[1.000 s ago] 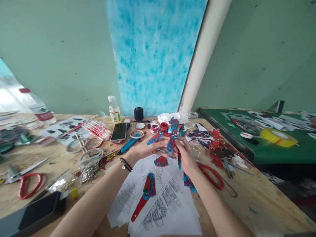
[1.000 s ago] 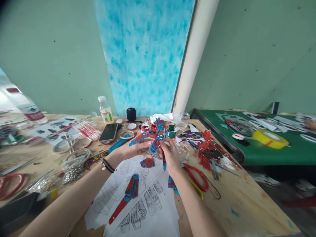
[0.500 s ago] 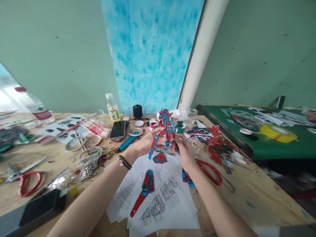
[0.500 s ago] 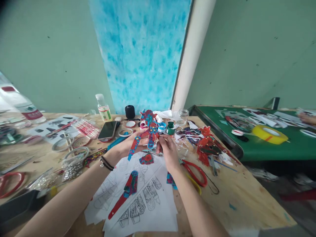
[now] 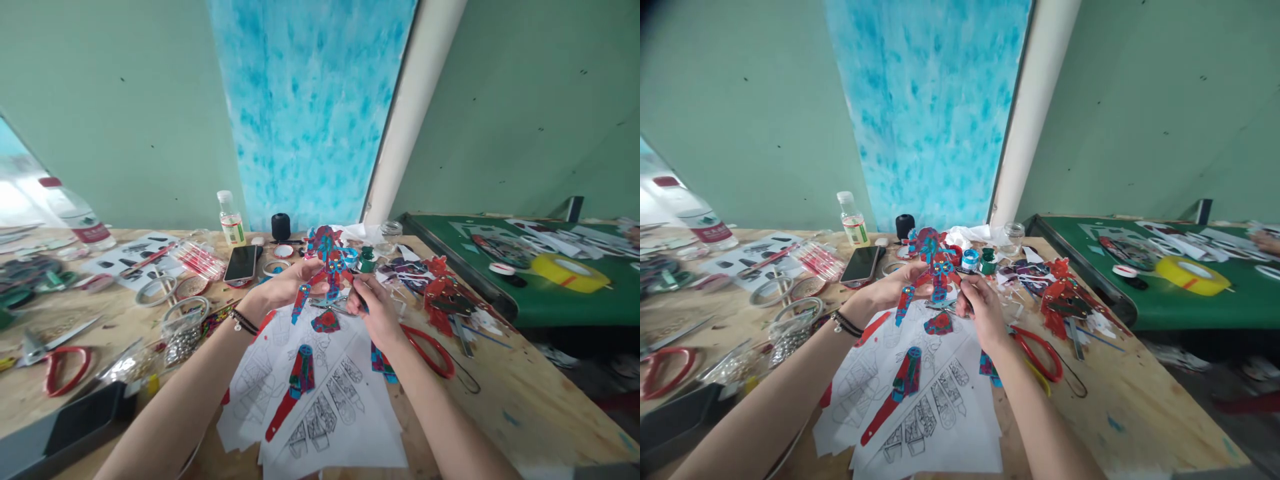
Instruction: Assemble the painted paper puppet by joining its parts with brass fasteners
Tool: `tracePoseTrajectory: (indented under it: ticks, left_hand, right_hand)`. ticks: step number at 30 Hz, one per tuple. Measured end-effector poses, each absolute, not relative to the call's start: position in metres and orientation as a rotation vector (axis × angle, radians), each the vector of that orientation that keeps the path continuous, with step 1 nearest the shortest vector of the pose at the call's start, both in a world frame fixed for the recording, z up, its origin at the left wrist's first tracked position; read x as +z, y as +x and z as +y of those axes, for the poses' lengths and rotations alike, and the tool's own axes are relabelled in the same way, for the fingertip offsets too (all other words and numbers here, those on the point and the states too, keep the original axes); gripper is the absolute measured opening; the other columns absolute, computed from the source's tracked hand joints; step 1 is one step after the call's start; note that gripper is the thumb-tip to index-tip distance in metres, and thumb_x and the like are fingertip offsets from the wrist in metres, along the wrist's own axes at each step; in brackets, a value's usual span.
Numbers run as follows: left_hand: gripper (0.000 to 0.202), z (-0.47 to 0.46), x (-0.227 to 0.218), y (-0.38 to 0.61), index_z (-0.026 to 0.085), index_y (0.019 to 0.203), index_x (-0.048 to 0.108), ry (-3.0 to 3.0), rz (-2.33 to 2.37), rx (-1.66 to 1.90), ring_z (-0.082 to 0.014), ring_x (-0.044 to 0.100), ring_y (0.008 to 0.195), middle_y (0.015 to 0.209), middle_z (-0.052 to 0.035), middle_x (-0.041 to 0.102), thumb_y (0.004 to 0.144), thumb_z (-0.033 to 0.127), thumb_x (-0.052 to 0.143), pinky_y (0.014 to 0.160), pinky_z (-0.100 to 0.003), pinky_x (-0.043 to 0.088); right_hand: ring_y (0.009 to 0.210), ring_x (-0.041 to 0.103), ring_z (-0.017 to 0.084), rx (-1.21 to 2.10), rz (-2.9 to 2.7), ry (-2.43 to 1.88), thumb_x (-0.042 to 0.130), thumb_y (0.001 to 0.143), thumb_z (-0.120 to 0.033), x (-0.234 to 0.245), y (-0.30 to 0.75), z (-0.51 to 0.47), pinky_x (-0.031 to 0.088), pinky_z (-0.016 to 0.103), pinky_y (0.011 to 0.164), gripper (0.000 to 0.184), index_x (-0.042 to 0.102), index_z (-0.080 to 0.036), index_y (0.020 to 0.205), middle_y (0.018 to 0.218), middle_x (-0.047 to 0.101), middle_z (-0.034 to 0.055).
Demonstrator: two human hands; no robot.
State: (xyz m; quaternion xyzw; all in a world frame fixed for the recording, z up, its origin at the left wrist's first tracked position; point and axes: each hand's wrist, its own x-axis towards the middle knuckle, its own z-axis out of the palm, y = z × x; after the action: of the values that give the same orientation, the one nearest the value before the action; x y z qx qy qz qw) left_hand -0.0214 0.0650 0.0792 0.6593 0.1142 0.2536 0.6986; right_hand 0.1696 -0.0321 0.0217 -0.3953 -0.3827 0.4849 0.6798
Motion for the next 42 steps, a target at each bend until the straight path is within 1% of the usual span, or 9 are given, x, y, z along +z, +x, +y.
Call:
tracePoseTrajectory:
  ticks: [7,11,15,17,19,26,31,37,42]
  left_hand:
    - [0.033,0.068,0.081,-0.023,0.016,0.102,0.079,1.488,0.156,0.459,-0.0194,0.072,0.08,0.088,-0.0076,0.078,0.076,0.031,0.092,0.075,-0.03,0.056]
    - [0.036,0.066,0.08,-0.022,0.016,0.108,0.078,1.418,0.193,0.497,-0.0241,0.076,0.09,0.094,-0.0099,0.08,0.08,0.036,0.09,0.081,-0.034,0.058]
    - [0.041,0.071,0.074,-0.019,0.017,0.111,0.078,1.353,0.268,0.598,-0.0297,0.076,0.105,0.103,-0.0122,0.081,0.081,0.042,0.089,0.093,-0.04,0.058]
    - [0.039,0.073,0.072,-0.016,0.016,0.107,0.079,1.356,0.278,0.675,-0.0294,0.076,0.106,0.104,-0.0121,0.081,0.08,0.043,0.09,0.098,-0.041,0.057]
    - [0.036,0.074,0.068,-0.013,0.016,0.104,0.079,1.372,0.277,0.717,-0.0289,0.076,0.106,0.105,-0.0122,0.081,0.081,0.042,0.089,0.099,-0.041,0.056]
    - [0.041,0.075,0.058,-0.01,0.019,0.116,0.076,1.444,0.252,0.691,-0.0308,0.074,0.113,0.111,-0.0114,0.081,0.083,0.041,0.088,0.098,-0.041,0.057]
    - [0.038,0.07,0.068,-0.008,0.019,0.112,0.078,1.504,0.303,0.73,-0.032,0.074,0.113,0.106,-0.0117,0.081,0.082,0.041,0.088,0.097,-0.041,0.057]
    - [0.038,0.051,0.086,0.0,0.019,0.107,0.079,1.552,0.367,0.829,-0.0311,0.072,0.112,0.103,-0.0098,0.08,0.078,0.041,0.09,0.097,-0.041,0.056]
    - [0.034,0.05,0.09,0.001,0.019,0.1,0.079,1.548,0.354,0.811,-0.0312,0.072,0.109,0.096,-0.0077,0.079,0.074,0.035,0.093,0.093,-0.038,0.057]
  right_hand:
    - [0.05,0.049,0.01,1.115,-0.91,-0.9,0.08,0.087,-0.05,0.019,0.167,-0.033,0.038,0.024,0.053,0.031,0.064,-0.024,0.093,0.057,0.053,-0.0085]
    - [0.052,0.051,0.012,1.049,-0.947,-0.968,0.073,0.091,-0.054,0.019,0.166,-0.031,0.043,0.026,0.056,0.032,0.065,-0.025,0.101,0.061,0.057,-0.0065]
    - [0.087,0.067,0.022,0.411,-1.014,-1.201,0.065,0.094,-0.056,0.018,0.164,-0.033,0.055,0.038,0.079,0.036,0.065,-0.024,0.112,0.101,0.071,0.0063]
    - [0.096,0.066,0.025,0.085,-1.106,-1.237,0.064,0.096,-0.05,0.018,0.162,-0.037,0.054,0.04,0.087,0.032,0.065,-0.023,0.114,0.106,0.07,0.0081]
    - [0.09,0.065,0.023,-0.033,-1.25,-1.228,0.063,0.097,-0.047,0.018,0.158,-0.042,0.054,0.04,0.085,0.029,0.066,-0.024,0.113,0.102,0.07,0.007]
    - [0.091,0.068,0.023,0.058,-1.409,-1.267,0.066,0.097,-0.044,0.018,0.148,-0.045,0.057,0.04,0.088,0.037,0.065,-0.026,0.129,0.111,0.074,0.0078]
    - [0.094,0.069,0.026,0.135,-1.419,-1.232,0.064,0.098,-0.041,0.021,0.149,-0.047,0.056,0.043,0.09,0.03,0.068,-0.029,0.125,0.113,0.076,0.0087]
    - [0.093,0.07,0.026,0.359,-1.304,-1.261,0.072,0.092,-0.043,0.023,0.147,-0.047,0.057,0.042,0.086,0.044,0.065,-0.027,0.132,0.113,0.076,0.0088]
    - [0.102,0.07,0.025,0.42,-1.304,-1.205,0.072,0.092,-0.042,0.022,0.149,-0.044,0.057,0.038,0.082,0.043,0.065,-0.027,0.132,0.117,0.075,0.0086]
